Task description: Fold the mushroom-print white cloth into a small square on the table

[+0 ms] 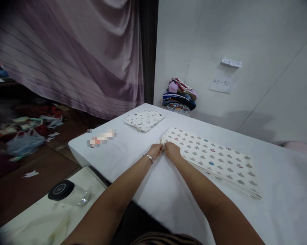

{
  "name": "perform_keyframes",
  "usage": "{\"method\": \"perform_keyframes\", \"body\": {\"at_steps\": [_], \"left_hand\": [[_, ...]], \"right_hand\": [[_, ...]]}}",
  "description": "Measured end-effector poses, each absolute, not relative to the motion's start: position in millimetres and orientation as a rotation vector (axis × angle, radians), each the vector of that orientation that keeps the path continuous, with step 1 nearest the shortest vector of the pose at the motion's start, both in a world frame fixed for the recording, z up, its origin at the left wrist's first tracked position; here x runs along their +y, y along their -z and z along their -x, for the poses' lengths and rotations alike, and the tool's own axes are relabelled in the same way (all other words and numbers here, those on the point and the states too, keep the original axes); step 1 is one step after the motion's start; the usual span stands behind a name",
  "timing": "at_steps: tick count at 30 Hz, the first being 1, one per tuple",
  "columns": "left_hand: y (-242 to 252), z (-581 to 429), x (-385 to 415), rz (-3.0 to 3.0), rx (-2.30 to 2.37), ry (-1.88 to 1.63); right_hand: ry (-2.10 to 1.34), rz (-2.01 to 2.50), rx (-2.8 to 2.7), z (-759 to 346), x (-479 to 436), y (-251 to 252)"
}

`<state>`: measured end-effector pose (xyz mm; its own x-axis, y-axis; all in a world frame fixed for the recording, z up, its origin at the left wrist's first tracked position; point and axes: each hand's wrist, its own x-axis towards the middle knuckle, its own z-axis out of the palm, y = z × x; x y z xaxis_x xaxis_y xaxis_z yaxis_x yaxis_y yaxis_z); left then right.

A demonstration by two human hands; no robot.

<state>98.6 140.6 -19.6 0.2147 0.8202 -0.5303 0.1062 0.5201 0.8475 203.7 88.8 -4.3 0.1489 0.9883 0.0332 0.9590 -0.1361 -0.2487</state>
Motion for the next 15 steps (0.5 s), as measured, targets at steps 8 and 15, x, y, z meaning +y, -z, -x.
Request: {"method": "perform_keyframes", "body": {"at_steps": [8, 15], "left_hand": [[18, -98, 135, -0.968, 1.257, -0.692], [18, -94, 135, -0.996, 1.250, -0.649]], "right_hand": [[-0.253, 2.169, -1.966, -203, 89, 2], [-0.408, 2.033, -1.859, -221, 93, 12]]}}
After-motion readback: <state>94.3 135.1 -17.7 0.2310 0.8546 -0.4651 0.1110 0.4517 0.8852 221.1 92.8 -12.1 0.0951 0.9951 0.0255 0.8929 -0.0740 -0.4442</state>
